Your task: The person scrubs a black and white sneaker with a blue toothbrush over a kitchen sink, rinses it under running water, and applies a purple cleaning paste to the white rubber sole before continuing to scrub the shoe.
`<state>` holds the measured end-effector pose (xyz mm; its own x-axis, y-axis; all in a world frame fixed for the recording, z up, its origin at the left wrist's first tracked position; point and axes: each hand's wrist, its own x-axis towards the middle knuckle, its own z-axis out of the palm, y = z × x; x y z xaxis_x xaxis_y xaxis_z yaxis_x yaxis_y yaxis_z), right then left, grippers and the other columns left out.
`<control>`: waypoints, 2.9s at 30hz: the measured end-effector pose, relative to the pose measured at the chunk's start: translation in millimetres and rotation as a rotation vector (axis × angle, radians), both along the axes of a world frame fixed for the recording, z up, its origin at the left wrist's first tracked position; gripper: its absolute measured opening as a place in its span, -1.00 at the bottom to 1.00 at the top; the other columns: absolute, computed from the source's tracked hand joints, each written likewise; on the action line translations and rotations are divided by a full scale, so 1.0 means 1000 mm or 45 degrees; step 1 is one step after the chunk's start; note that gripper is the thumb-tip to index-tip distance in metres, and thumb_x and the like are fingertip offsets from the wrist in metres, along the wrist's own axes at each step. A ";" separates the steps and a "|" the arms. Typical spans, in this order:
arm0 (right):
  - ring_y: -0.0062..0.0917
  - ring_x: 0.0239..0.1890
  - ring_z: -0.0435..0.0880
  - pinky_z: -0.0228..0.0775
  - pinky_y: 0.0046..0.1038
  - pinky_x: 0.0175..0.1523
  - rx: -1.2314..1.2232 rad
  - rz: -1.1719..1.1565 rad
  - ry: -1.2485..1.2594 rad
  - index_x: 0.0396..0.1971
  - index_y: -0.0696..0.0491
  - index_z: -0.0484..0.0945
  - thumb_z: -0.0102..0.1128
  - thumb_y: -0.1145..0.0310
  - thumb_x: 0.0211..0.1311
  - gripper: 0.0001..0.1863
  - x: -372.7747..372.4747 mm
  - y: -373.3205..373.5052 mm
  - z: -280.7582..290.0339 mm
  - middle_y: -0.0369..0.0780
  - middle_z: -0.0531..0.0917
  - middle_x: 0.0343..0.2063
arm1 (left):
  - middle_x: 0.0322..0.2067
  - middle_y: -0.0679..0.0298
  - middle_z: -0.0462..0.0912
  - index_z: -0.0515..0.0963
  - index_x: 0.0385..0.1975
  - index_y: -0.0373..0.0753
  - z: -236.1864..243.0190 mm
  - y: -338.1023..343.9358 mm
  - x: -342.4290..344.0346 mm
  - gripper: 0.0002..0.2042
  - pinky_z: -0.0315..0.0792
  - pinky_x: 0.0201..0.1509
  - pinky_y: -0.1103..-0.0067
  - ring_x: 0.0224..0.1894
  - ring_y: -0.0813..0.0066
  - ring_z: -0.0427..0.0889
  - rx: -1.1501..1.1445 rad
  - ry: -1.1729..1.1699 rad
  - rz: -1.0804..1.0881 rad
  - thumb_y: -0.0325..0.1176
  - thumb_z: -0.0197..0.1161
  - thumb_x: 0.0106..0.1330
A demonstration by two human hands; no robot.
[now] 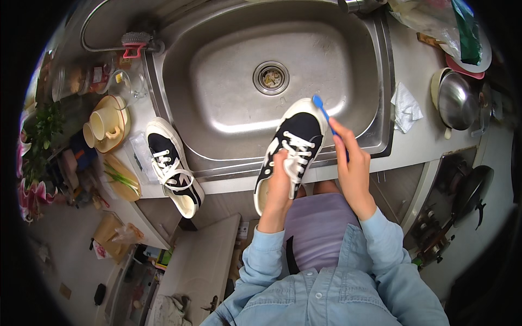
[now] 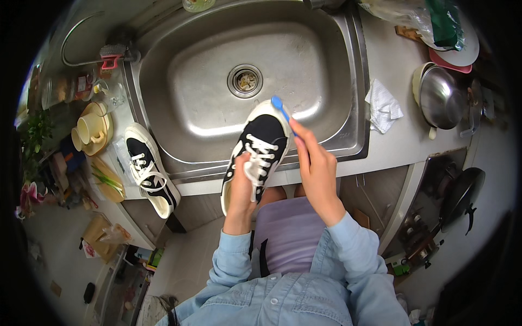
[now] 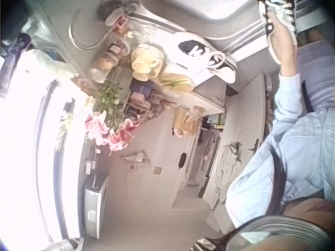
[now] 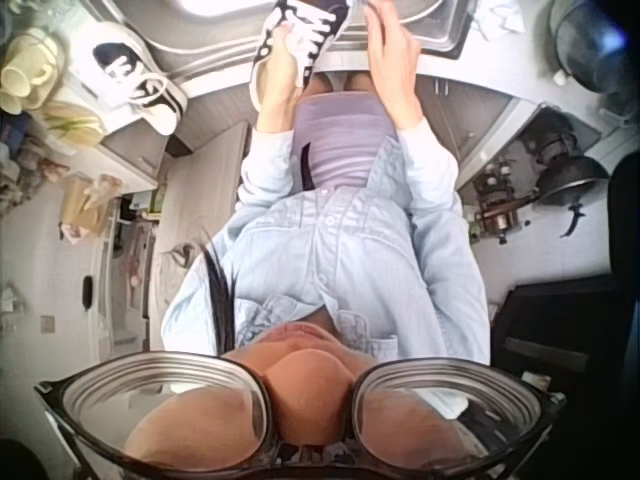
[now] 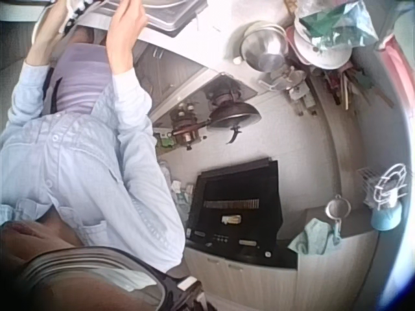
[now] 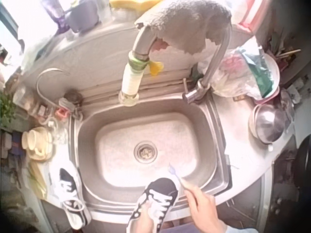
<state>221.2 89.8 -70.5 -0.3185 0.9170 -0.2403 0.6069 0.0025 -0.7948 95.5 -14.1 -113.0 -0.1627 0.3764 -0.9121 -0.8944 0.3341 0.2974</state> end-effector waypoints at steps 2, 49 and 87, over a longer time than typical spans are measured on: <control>-0.25 -0.13 0.78 0.56 -0.43 -0.09 0.023 0.061 0.005 0.20 0.00 0.55 0.13 0.60 0.39 -0.59 0.008 -0.017 -0.002 0.00 0.72 -0.13 | 0.01 0.31 0.62 0.48 0.13 -0.26 -0.004 -0.001 0.013 -0.64 0.44 0.16 0.58 0.03 0.51 0.59 0.097 -0.013 0.103 -0.17 0.05 0.50; -0.47 -0.63 0.51 0.40 -0.35 -0.52 0.059 0.598 -0.132 0.26 -0.27 0.55 0.23 0.53 0.24 -0.41 0.003 -0.028 0.071 -0.25 0.49 -0.61 | 0.15 0.24 0.63 0.54 0.22 -0.21 0.022 -0.077 -0.018 -0.54 0.48 0.21 0.52 0.15 0.42 0.60 0.378 0.778 -0.664 -0.51 0.39 0.29; -0.30 -0.40 0.73 0.53 -0.30 -0.30 -0.013 0.083 -0.183 0.17 -0.09 0.60 0.16 0.53 0.38 -0.60 -0.022 0.006 0.052 -0.07 0.72 -0.30 | 0.25 0.19 0.54 0.46 0.30 -0.16 0.007 -0.064 -0.031 -0.46 0.36 0.33 0.42 0.28 0.29 0.50 0.354 0.982 -0.819 -0.40 0.41 0.29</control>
<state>198.9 96.1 -18.2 -0.3385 0.8928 -0.2971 0.7134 0.0377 -0.6997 64.5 -77.7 -105.9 -0.3589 0.7796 -0.5132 -0.1063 0.5121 0.8523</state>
